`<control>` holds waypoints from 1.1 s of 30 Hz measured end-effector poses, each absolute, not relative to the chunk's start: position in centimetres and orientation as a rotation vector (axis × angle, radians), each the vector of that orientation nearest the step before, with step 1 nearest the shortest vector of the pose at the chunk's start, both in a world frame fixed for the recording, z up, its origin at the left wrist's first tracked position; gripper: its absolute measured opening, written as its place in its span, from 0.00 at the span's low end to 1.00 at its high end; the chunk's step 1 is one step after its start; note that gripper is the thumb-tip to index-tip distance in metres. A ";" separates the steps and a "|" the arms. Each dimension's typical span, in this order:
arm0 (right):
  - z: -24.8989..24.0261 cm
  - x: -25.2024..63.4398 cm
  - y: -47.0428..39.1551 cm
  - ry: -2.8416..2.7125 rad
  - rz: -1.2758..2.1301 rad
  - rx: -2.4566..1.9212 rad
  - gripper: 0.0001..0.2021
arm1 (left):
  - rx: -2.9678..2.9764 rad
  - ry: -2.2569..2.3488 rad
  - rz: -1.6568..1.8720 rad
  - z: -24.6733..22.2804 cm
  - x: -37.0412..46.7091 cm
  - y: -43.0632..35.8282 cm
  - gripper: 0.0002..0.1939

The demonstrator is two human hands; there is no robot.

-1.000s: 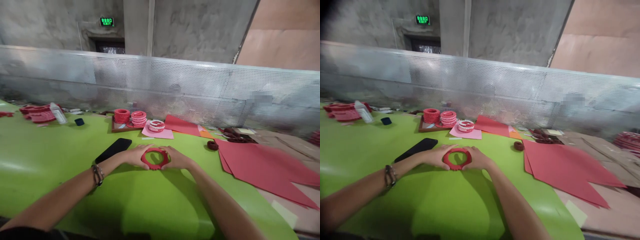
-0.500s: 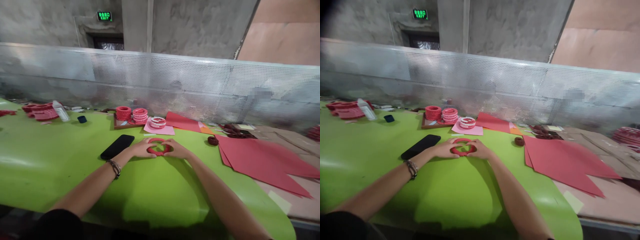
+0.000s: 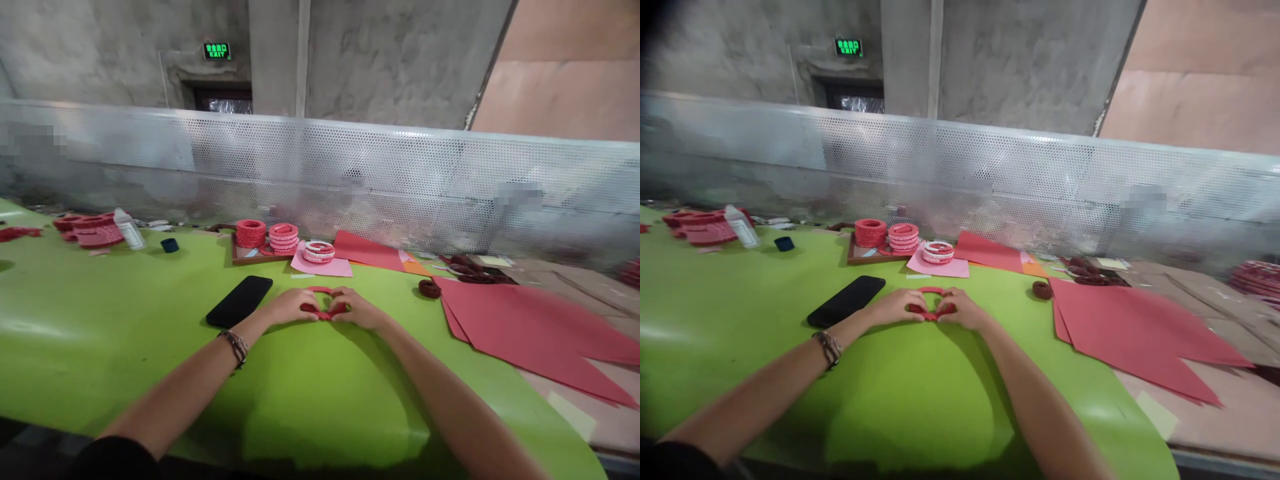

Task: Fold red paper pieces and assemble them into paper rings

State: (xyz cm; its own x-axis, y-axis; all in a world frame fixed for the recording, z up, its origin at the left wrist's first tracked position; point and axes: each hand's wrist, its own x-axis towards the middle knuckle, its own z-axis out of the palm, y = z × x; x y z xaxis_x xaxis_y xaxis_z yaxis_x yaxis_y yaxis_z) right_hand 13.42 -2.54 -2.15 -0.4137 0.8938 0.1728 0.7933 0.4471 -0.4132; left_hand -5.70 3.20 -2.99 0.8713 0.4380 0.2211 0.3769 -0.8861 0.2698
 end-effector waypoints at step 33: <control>-2.8 12.9 -2.0 -2.411 0.242 -1.293 0.05 | 2.793 0.609 0.351 -2.7 -6.1 3.3 0.09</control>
